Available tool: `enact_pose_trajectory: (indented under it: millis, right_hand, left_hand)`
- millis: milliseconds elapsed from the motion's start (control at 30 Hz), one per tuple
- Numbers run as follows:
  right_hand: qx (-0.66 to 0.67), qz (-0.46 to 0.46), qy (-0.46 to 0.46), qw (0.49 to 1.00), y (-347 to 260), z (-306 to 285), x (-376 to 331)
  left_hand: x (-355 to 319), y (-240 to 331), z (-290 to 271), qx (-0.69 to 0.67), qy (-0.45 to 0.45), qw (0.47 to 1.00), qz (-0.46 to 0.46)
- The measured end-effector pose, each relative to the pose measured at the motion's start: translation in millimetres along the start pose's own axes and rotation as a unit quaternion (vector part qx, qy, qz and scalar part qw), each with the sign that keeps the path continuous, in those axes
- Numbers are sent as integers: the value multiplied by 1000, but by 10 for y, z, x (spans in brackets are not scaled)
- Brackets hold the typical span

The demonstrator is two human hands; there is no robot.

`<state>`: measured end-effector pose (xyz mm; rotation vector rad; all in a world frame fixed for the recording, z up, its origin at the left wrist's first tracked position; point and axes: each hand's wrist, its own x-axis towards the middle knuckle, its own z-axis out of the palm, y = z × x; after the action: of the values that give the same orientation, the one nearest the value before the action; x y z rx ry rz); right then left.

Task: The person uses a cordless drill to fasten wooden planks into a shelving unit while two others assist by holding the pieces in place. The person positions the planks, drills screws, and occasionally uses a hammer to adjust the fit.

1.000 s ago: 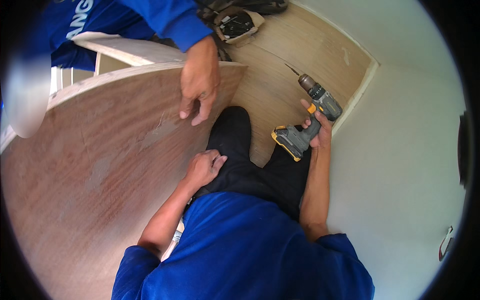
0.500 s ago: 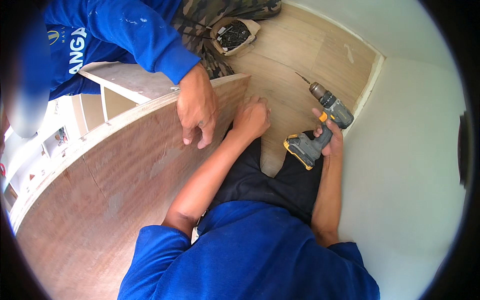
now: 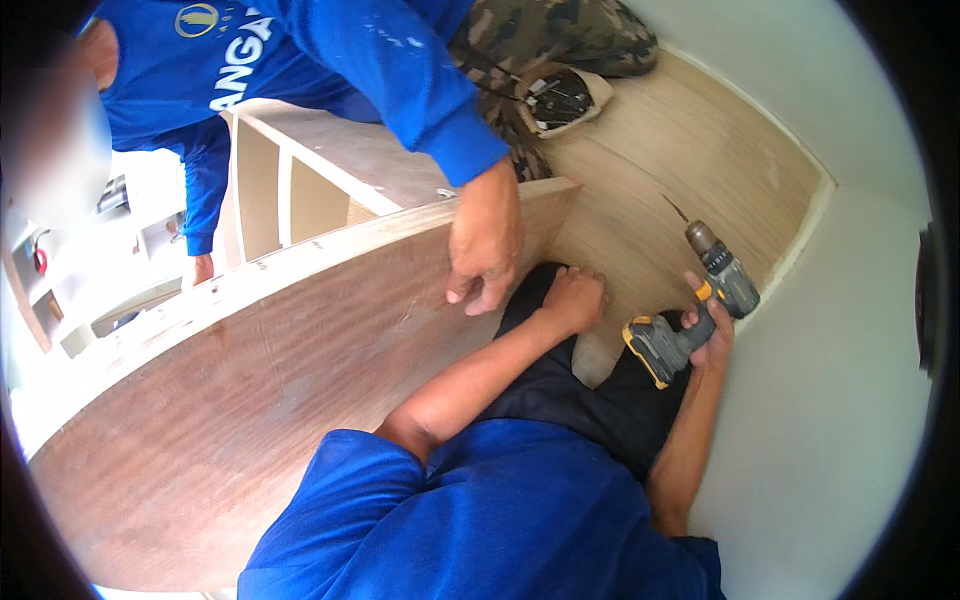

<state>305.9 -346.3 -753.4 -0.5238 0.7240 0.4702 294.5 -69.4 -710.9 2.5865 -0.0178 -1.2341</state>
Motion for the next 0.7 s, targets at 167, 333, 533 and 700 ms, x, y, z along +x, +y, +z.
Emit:
enact_pose_trajectory:
  millis: [167, 333, 533, 700]
  right_hand:
    - [-4, -5, -5, 1000, 91, -68, 38]
    - [28, 13, -39, 999, 128, -151, 101]
    - [-25, -11, -14, 1000, -37, 132, 12]
    - [2, -14, -26, 1000, -7, 107, -16]
  left_hand:
    - [-155, -177, 71, 12, -34, 999, -19]
    - [-53, -423, 188, 24, -13, 1000, 0]
    - [-76, -386, 55, -123, 57, 991, 18]
    - [-155, -390, -38, -129, 25, 991, 6]
